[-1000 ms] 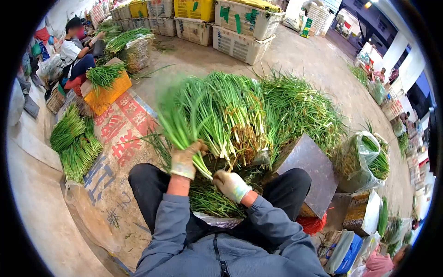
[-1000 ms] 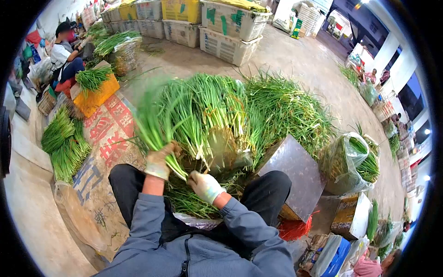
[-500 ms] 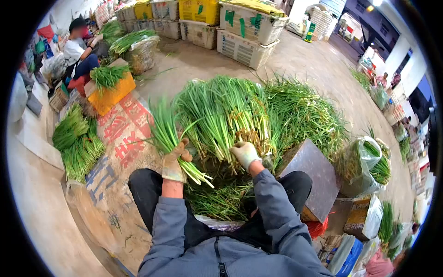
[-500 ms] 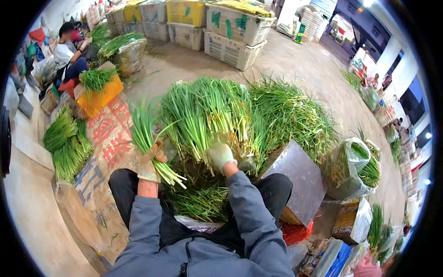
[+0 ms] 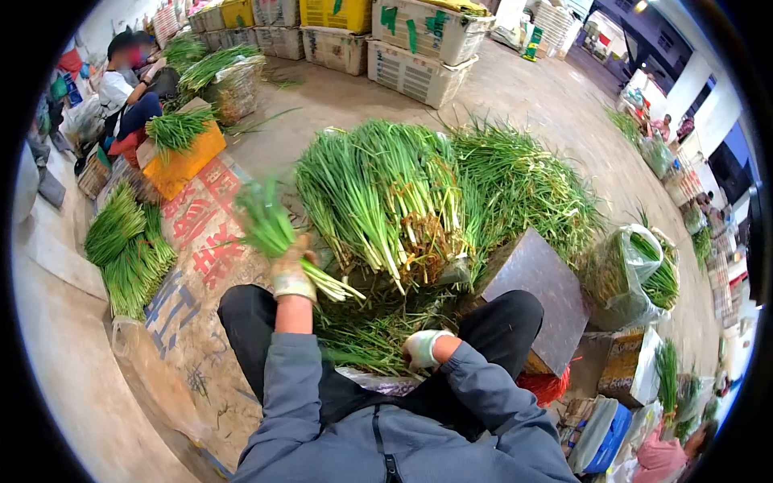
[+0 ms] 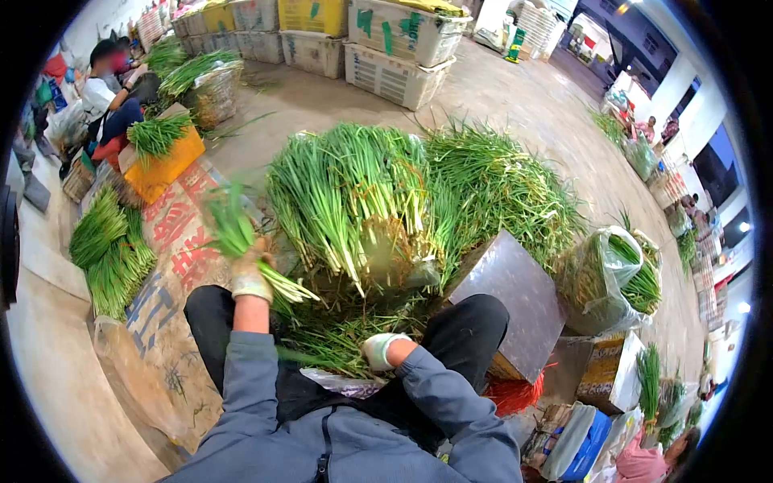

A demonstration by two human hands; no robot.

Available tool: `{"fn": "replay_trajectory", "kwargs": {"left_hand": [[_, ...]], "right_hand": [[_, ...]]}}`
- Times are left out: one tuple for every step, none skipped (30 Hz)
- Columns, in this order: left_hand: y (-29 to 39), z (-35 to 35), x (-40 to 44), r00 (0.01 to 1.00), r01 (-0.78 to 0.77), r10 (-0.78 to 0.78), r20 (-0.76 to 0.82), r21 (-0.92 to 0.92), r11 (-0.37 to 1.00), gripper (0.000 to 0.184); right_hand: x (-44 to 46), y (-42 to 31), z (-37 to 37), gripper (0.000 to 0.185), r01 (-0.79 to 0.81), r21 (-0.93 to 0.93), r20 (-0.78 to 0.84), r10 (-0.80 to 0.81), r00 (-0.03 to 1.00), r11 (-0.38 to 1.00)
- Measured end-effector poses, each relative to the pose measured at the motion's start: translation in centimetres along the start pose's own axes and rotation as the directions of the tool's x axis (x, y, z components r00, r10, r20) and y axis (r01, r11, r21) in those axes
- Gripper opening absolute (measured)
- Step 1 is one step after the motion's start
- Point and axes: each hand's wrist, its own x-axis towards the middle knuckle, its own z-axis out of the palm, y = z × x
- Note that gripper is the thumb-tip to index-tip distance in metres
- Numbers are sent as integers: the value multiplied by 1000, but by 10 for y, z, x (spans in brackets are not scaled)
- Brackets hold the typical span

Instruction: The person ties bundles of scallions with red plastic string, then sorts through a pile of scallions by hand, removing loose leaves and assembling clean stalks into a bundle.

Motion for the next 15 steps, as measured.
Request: {"fn": "replay_trajectory", "kwargs": {"left_hand": [[6,-7,10,999,-18,20,-43,49,999,27],[8,-14,15,995,-33,42,-90,99,995,27],[18,-1,-8,985,-172,173,0,97,980,25],[16,0,-12,985,-173,174,1,104,979,25],[15,1,-12,996,-91,90,17,91,992,24],[14,2,-13,999,-8,5,36,79,997,24],[10,5,-14,999,-1,-5,43,152,988,26],[4,0,-13,995,-5,-5,101,100,995,30],[-2,-2,-6,996,26,-39,80,154,988,32],[-7,-5,0,996,61,-72,48,201,978,35],[-2,1,-15,988,73,-93,120,163,984,34],[-1,7,-31,983,79,-113,142,225,971,31],[-5,10,-39,975,97,-156,160,326,940,29],[-11,12,-43,963,106,-200,183,424,899,27],[-23,8,-39,943,110,-242,230,472,875,31]], "right_hand": [[-7,4,-16,27,-111,20,-139,112,984,994],[-4,19,-14,24,114,123,-640,-9,768,986],[-11,11,-39,27,70,313,-768,209,605,947],[-17,2,-61,31,-12,433,-803,391,450,901],[-19,-6,-80,36,-37,484,-811,464,357,874],[-10,-4,-89,36,-94,453,-834,459,305,886],[3,5,-91,35,-111,451,-805,458,378,885],[11,11,-96,34,-127,446,-772,452,447,886],[15,15,-93,32,-17,502,-792,468,392,865],[5,11,-96,30,61,477,-844,437,311,877],[-7,6,-96,29,215,536,-828,458,325,816],[-16,-1,-92,29,356,592,-802,481,355,723],[-31,-14,-93,27,377,634,-766,477,431,676],[-38,-29,-89,29,431,684,-727,501,469,588],[-42,-39,-84,31,392,681,-722,480,498,618]]}}
